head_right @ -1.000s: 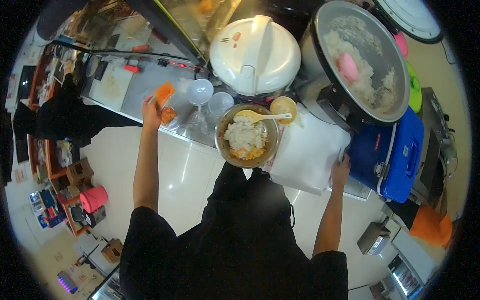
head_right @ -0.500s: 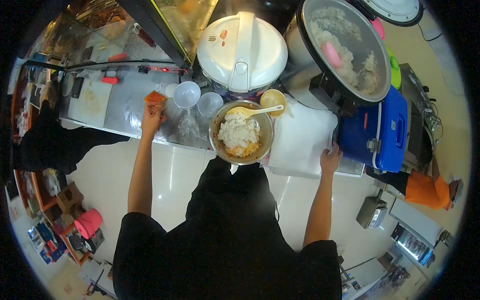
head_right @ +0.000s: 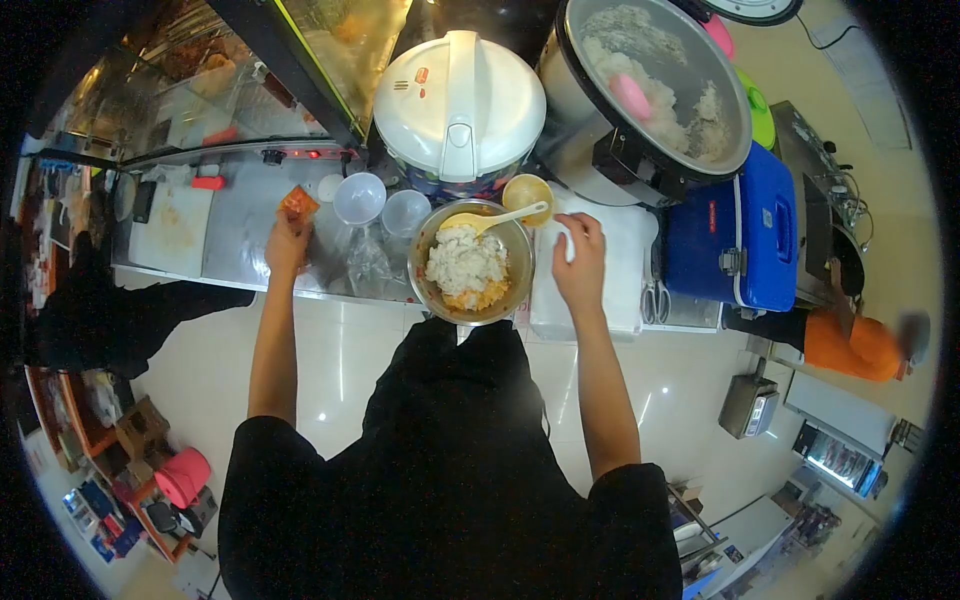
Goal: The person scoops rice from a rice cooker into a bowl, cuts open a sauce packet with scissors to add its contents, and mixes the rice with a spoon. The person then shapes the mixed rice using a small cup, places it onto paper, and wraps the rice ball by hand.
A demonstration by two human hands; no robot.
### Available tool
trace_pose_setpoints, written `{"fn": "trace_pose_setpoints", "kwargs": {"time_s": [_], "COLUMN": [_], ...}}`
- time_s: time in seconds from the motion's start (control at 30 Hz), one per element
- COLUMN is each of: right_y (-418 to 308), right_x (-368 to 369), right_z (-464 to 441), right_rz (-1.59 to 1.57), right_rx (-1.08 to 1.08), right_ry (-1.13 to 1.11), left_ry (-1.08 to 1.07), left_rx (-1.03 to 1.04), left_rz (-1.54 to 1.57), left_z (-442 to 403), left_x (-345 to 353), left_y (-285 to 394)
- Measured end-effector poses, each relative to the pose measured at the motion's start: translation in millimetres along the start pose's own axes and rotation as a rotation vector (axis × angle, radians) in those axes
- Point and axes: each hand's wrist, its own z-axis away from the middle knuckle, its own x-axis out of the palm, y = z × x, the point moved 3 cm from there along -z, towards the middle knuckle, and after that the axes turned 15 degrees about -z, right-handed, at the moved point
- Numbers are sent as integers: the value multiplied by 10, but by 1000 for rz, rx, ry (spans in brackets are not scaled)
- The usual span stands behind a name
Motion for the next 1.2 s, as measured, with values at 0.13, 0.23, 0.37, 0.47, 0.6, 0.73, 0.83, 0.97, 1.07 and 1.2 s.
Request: {"fn": "trace_pose_setpoints", "kwargs": {"time_s": [0.13, 0.23, 0.37, 0.47, 0.6, 0.73, 0.83, 0.97, 1.07, 1.2], "right_y": [-174, -22, -138, -561, -666, -322, -430, -464, -241, -186], "right_x": [417, 553, 429, 140, -24, 367, 350, 143, 214, -191], "right_z": [-194, -234, -200, -71, 107, 454, 336, 211, 303, 452], "right_rz": [225, 304, 278, 251, 337, 208, 222, 202, 165, 48], "right_rx": [-187, -110, 13, 38, 65, 32, -4, 7, -104, -124], "right_ry": [-116, -285, -644, -691, -707, -628, -554, -449, -450, -311], "left_ry": [29, -57, -99, -100, -76, -126, 60, 222, 26, 87], "left_rx": [124, 106, 116, 86, 66, 54, -7, 161, 258, 170], "left_rz": [14, -31, -53, 26, 266, 267, 29, -190, -72, -118], "left_z": [-69, -180, -222, -245, -360, -421, -264, -438, -929, -776], "left_x": [-11, 22, 89, 159, 437, 473, 62, -4, 427, 281], "left_y": [-77, -103, -182, -183, -338, -310, -51, 30, -214, 2]}}
